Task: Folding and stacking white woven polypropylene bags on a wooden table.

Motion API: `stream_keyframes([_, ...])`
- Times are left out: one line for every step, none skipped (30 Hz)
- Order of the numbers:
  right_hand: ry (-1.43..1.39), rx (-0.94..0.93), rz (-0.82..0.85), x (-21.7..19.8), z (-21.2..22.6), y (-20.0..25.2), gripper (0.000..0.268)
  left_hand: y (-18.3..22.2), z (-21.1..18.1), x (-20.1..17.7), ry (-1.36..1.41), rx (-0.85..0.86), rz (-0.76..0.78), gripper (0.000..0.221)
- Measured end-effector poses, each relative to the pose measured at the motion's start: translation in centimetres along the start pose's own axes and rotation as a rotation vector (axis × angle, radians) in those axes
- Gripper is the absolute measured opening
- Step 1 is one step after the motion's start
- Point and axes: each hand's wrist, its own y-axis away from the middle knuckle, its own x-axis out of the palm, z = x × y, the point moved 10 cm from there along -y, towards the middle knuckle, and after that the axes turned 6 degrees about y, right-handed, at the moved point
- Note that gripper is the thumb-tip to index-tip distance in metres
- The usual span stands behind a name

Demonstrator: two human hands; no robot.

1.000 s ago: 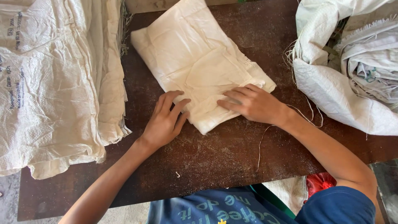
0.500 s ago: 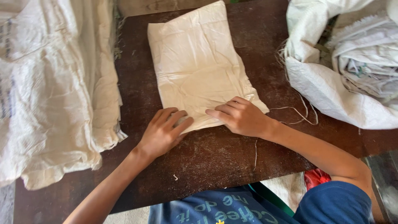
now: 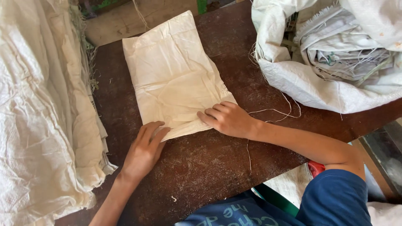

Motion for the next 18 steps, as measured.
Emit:
stream_keyframes([0.003, 0.008, 0.0, 0.6, -0.4, 0.2, 0.027, 0.3, 0.3, 0.6, 0.001, 0.007, 0.005, 0.05])
stream_keyframes([-0.068, 0.018, -0.017, 1.1, -0.8, 0.4, 0.022, 0.7, 0.5, 1.2, -0.053, 0.023, -0.002, 0.055])
stream_keyframes([-0.138, 0.027, -0.033, 1.7, -1.2, 0.5, 0.019, 1.2, 0.7, 1.8, -0.107, 0.039, -0.008, 0.06])
stream_keyframes([-0.139, 0.029, -0.032, 1.2, -1.4, 0.1, 0.019, 1.4, 0.9, 1.9, -0.105, 0.038, -0.007, 0.06])
stream_keyframes([-0.245, 0.035, 0.005, 1.1, -1.5, -0.3, 0.023, 1.8, -0.2, 2.4, -0.245, 0.164, 0.0, 0.072])
stream_keyframes([-0.349, 0.041, 0.041, 1.1, -1.7, -0.8, 0.037, 2.2, -1.2, 2.9, -0.386, 0.291, 0.007, 0.089])
stream_keyframes([-0.349, 0.042, 0.041, 1.8, -1.6, -0.3, 0.037, 1.9, -2.0, 2.3, -0.385, 0.292, 0.007, 0.089])
stream_keyframes([-0.428, 0.097, 0.092, 3.1, -2.1, 0.2, 0.034, 1.4, -3.0, 1.7, -0.369, 0.322, 0.006, 0.069])
stream_keyframes([-0.508, 0.151, 0.142, 4.4, -2.4, 0.8, 0.032, 0.9, -4.0, 1.1, -0.353, 0.351, 0.005, 0.059])
stream_keyframes([-0.504, 0.158, 0.139, 3.6, -2.5, 0.3, 0.032, 0.9, -4.0, 0.9, -0.352, 0.359, 0.007, 0.059])
stream_keyframes([-0.551, 0.219, 0.266, 4.1, -2.7, 0.1, 0.036, 0.8, -4.0, 0.8, -0.365, 0.363, 0.013, 0.062])
stream_keyframes([-0.598, 0.277, 0.392, 4.6, -2.8, 0.0, 0.041, 0.8, -4.1, 0.6, -0.381, 0.366, 0.018, 0.066])
stream_keyframes([-0.596, 0.281, 0.388, 4.1, -3.0, -0.2, 0.041, 0.9, -3.8, 0.7, -0.382, 0.371, 0.019, 0.066])
stream_keyframes([-0.658, 0.321, 0.447, 4.3, -3.0, -0.1, 0.04, 0.9, -3.2, 1.2, -0.429, 0.349, 0.052, 0.061])
stream_keyframes([-0.72, 0.361, 0.506, 4.5, -3.0, 0.1, 0.039, 1.0, -2.5, 1.7, -0.477, 0.326, 0.084, 0.058])
stream_keyframes([-0.719, 0.36, 0.508, 4.4, -3.0, 0.1, 0.039, 1.1, -2.4, 1.8, -0.475, 0.325, 0.083, 0.058])
stream_keyframes([-0.716, 0.343, 0.509, 4.2, -2.9, 0.0, 0.039, 1.2, -2.3, 1.5, -0.378, 0.313, 0.05, 0.053])
stream_keyframes([-0.715, 0.326, 0.51, 4.1, -2.7, -0.1, 0.039, 1.3, -2.2, 1.2, -0.279, 0.299, 0.019, 0.047])
